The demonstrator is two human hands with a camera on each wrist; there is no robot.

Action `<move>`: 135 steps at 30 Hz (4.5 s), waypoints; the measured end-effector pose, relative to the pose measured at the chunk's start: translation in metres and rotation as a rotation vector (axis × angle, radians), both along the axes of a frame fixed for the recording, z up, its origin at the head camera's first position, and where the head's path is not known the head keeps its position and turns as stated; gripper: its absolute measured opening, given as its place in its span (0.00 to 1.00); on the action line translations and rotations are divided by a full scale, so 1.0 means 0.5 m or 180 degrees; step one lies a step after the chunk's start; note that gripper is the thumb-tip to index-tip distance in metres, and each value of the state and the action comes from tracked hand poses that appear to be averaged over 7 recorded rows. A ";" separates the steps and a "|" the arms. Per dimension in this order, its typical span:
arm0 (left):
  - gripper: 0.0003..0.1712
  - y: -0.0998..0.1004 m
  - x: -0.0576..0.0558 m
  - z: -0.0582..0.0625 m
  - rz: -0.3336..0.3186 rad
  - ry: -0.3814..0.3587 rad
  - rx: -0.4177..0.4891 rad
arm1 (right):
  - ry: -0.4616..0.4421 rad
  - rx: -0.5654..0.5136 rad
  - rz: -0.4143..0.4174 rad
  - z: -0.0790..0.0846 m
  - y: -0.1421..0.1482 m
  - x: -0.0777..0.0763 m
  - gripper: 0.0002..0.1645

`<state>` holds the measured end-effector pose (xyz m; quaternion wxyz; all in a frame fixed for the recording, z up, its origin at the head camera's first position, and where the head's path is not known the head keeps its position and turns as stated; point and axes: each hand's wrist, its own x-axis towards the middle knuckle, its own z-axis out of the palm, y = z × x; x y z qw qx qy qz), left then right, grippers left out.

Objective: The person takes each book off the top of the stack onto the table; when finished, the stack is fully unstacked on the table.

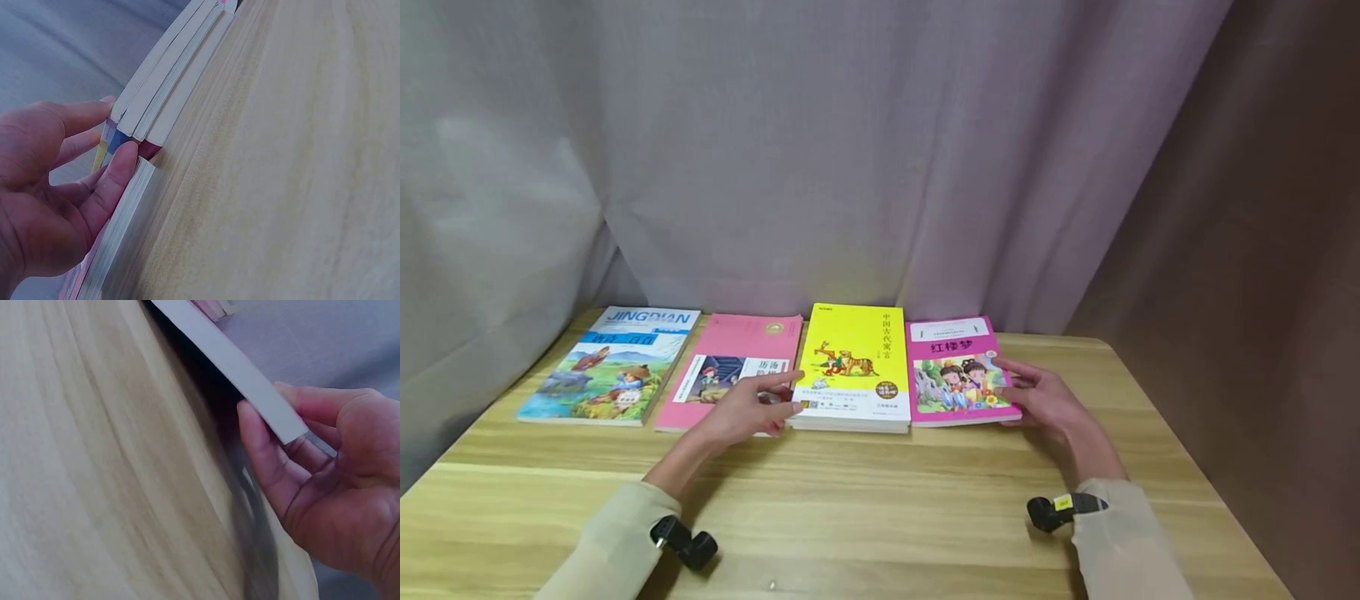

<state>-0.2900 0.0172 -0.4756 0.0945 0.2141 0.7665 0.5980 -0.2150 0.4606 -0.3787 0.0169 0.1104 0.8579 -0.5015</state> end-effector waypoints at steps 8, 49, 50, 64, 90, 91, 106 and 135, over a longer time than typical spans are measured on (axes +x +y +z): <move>0.35 0.002 0.002 0.002 -0.0015 -0.0004 -0.0002 | -0.0069 0.0383 -0.0053 -0.012 0.001 -0.007 0.41; 0.35 0.002 0.000 0.004 0.0040 -0.0041 -0.0043 | 0.0714 0.0755 0.0793 -0.018 -0.205 0.006 0.34; 0.35 0.001 0.001 0.004 0.0046 -0.0042 -0.0043 | 0.0712 0.0710 0.0838 -0.022 -0.208 0.003 0.34; 0.34 0.006 0.000 -0.002 0.0124 -0.0031 -0.0126 | 0.0736 0.0632 0.0791 -0.074 -0.258 -0.031 0.32; 0.39 0.006 0.003 -0.003 0.0187 0.0095 -0.0281 | 0.0035 0.0420 0.0687 -0.053 -0.207 -0.004 0.41; 0.39 0.005 0.003 -0.004 0.0187 0.0091 -0.0286 | 0.0038 0.0348 0.0676 -0.055 -0.208 -0.006 0.41; 0.38 0.004 0.002 -0.003 0.0134 0.0155 -0.0232 | 0.0307 0.0447 0.0393 -0.044 -0.196 0.004 0.42; 0.39 -0.001 -0.007 -0.006 0.0060 0.0099 -0.0112 | 0.0561 -0.0207 0.0049 0.088 0.034 0.105 0.44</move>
